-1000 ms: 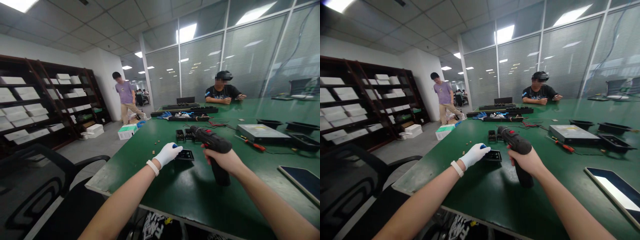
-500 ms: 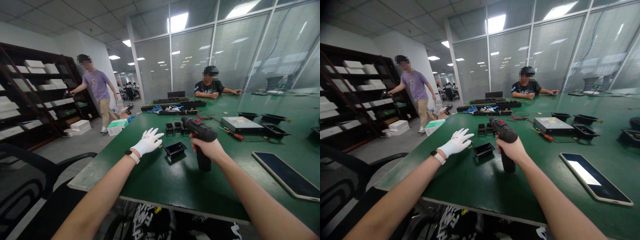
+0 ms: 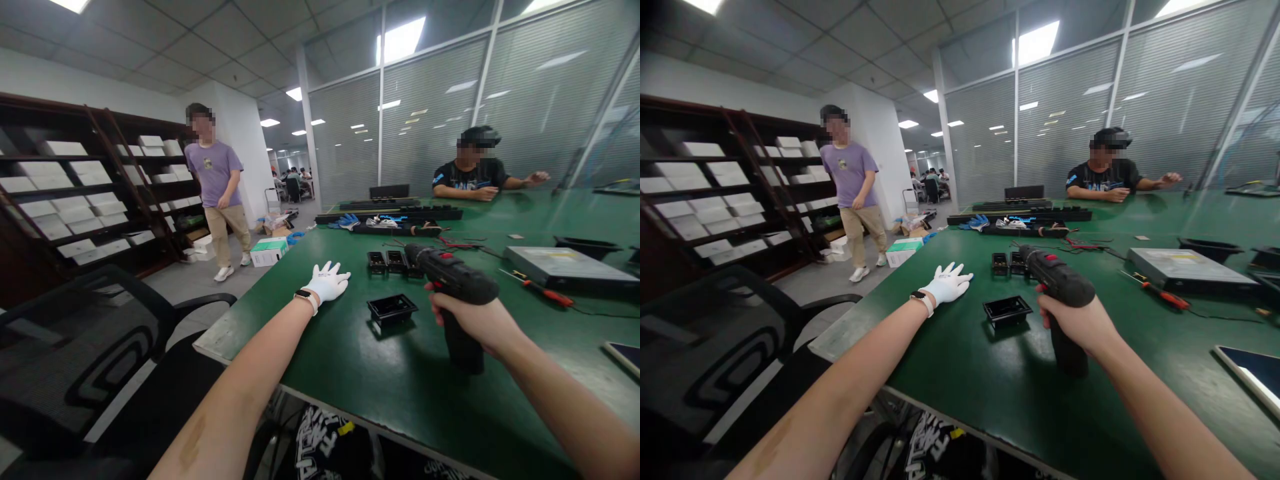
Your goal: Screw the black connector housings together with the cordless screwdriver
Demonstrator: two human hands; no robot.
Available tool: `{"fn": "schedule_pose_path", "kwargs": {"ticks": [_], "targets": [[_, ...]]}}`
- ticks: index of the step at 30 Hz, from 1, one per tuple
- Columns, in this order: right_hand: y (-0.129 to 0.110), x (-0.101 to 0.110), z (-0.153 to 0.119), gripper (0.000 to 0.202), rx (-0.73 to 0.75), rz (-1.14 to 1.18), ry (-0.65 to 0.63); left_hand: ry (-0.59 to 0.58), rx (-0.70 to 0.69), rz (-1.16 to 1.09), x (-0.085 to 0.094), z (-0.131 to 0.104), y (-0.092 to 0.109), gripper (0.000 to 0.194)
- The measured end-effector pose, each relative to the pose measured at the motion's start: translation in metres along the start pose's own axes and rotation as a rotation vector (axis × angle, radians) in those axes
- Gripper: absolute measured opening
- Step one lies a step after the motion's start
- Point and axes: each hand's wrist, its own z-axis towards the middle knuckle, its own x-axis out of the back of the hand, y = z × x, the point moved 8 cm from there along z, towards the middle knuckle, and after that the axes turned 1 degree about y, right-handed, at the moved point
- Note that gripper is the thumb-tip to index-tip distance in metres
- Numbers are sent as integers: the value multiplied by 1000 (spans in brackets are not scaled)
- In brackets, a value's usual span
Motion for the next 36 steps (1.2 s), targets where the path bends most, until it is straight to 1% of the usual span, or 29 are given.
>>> {"fn": "schedule_pose_path", "kwargs": {"ticks": [5,7,12,18,24,27,30,33,34,36], "targets": [[8,2,2,33,-7,-43,-4,11,126,-74,-4,-5,-46,68],[9,2,3,33,1,-57,-8,33,142,-85,-6,-4,-61,67],[9,2,5,32,24,-111,-17,130,124,-105,-7,8,-87,62],[15,4,6,33,6,-132,-23,190,148,-131,-3,28,-115,55],[17,5,5,31,-19,-131,-7,264,140,-119,4,42,-127,46],[12,1,4,30,-17,-106,-21,282,162,-105,6,42,-128,45],[5,-3,1,28,3,-106,-28,290,161,-96,8,39,-124,45],[3,-6,-1,29,-32,-63,-40,292,201,-153,14,36,-123,43],[2,-7,-2,30,-38,-51,-45,289,223,-195,17,36,-125,43],[0,-8,-3,31,-37,-37,-43,302,257,-321,27,35,-127,49]]}}
